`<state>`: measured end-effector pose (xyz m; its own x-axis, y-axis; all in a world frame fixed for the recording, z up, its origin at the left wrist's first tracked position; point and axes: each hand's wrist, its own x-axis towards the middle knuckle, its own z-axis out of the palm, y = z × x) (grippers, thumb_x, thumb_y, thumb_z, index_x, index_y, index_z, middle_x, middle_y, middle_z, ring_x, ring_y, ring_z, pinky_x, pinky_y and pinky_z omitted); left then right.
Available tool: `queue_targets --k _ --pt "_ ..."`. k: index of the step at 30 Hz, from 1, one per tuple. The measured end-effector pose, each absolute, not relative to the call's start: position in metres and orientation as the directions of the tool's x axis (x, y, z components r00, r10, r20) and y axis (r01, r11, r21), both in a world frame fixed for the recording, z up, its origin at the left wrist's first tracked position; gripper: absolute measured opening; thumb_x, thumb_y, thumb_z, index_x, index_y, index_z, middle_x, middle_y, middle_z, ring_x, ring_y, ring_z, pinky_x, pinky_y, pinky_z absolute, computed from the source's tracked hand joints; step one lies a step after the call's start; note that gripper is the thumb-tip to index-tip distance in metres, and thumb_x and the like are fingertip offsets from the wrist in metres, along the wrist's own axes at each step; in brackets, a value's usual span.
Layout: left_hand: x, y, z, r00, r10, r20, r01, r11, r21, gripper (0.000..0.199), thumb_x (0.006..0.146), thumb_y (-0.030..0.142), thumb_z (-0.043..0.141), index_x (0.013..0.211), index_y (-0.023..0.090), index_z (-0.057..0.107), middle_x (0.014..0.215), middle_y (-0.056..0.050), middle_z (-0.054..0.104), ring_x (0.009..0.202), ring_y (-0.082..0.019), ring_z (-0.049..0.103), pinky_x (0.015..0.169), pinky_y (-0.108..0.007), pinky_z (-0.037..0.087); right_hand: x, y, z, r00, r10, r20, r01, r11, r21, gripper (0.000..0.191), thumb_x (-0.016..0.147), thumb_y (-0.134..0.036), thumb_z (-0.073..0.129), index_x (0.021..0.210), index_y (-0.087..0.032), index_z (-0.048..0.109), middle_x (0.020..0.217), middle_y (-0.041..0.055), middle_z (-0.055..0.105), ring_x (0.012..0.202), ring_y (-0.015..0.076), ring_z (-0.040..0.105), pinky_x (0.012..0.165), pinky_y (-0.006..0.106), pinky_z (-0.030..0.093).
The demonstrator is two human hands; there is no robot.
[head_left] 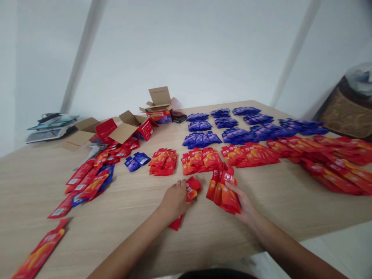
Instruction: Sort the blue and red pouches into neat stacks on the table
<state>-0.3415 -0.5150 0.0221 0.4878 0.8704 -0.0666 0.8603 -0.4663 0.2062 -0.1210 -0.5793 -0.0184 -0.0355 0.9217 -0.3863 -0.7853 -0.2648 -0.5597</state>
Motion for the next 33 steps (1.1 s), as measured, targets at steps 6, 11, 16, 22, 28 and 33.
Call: queue_targets --k 6,11,16,22,28,33 --pt "-0.324 -0.498 0.033 0.397 0.917 0.03 0.85 -0.38 0.366 0.06 0.077 0.054 0.059 0.12 0.014 0.045 0.105 -0.016 0.066 0.096 -0.03 0.064 0.079 -0.034 0.047 -0.123 -0.58 -0.011 -0.097 0.931 -0.351 -0.833 -0.269 -0.484 0.024 0.078 -0.021 0.067 0.1 -0.012 0.066 0.099 0.0092 0.073 0.087 0.0213 0.071 0.082 0.031 0.056" --pt "-0.311 -0.5 0.028 0.294 0.949 0.116 0.75 -0.304 0.588 0.054 0.086 0.057 0.045 0.119 0.015 0.045 0.109 -0.015 0.064 0.099 -0.029 0.063 0.082 -0.038 0.047 -0.128 -0.584 -0.012 -0.152 0.934 -0.325 -0.839 -0.296 -0.458 0.023 0.072 -0.023 0.072 0.092 -0.013 0.066 0.087 0.0083 0.074 0.08 0.0222 0.071 0.076 0.031 0.058" --pt "-0.282 -0.489 0.004 0.296 0.944 0.142 0.5 -0.28 0.819 0.029 0.093 0.043 0.035 0.097 0.018 0.051 0.097 -0.008 0.063 0.093 -0.021 0.061 0.087 -0.035 0.045 -0.134 -0.588 -0.01 -0.103 0.946 -0.309 -0.824 -0.255 -0.506 0.027 0.067 -0.024 0.076 0.091 -0.015 0.066 0.086 0.0061 0.074 0.076 0.0213 0.07 0.076 0.033 0.057" --pt "-0.259 -0.506 0.011 0.315 0.936 0.159 0.287 -0.253 0.924 0.019 0.092 0.037 0.04 0.096 0.021 0.048 0.097 -0.004 0.059 0.094 -0.018 0.057 0.091 -0.032 0.043 -0.136 -0.586 -0.002 0.09 0.963 -0.253 -0.802 -0.08 -0.591 0.037 0.065 -0.025 0.079 0.099 -0.016 0.066 0.097 0.0056 0.073 0.082 0.0211 0.069 0.078 0.033 0.056" --pt "-0.235 -0.547 0.042 0.512 0.847 0.14 0.208 -0.281 0.937 0.062 0.077 0.045 0.066 0.128 0.021 0.038 0.125 -0.008 0.053 0.115 -0.024 0.051 0.1 -0.039 0.04 -0.114 -0.595 -0.016 0.272 0.952 -0.143 -0.612 0.057 -0.789 0.046 0.058 -0.04 0.083 0.095 -0.021 0.064 0.092 0.0054 0.072 0.086 0.0258 0.068 0.083 0.04 0.054" --pt "-0.223 -0.558 0.033 0.675 0.668 0.315 0.065 -0.478 0.876 0.078 0.068 0.038 0.076 0.132 0.019 0.037 0.13 -0.013 0.046 0.121 -0.028 0.046 0.104 -0.044 0.038 -0.07 -0.619 -0.034 0.305 0.928 0.212 -0.1 0.253 -0.962 0.062 0.057 -0.043 0.083 0.109 -0.025 0.055 0.106 0.0098 0.066 0.098 0.0294 0.064 0.091 0.045 0.05"
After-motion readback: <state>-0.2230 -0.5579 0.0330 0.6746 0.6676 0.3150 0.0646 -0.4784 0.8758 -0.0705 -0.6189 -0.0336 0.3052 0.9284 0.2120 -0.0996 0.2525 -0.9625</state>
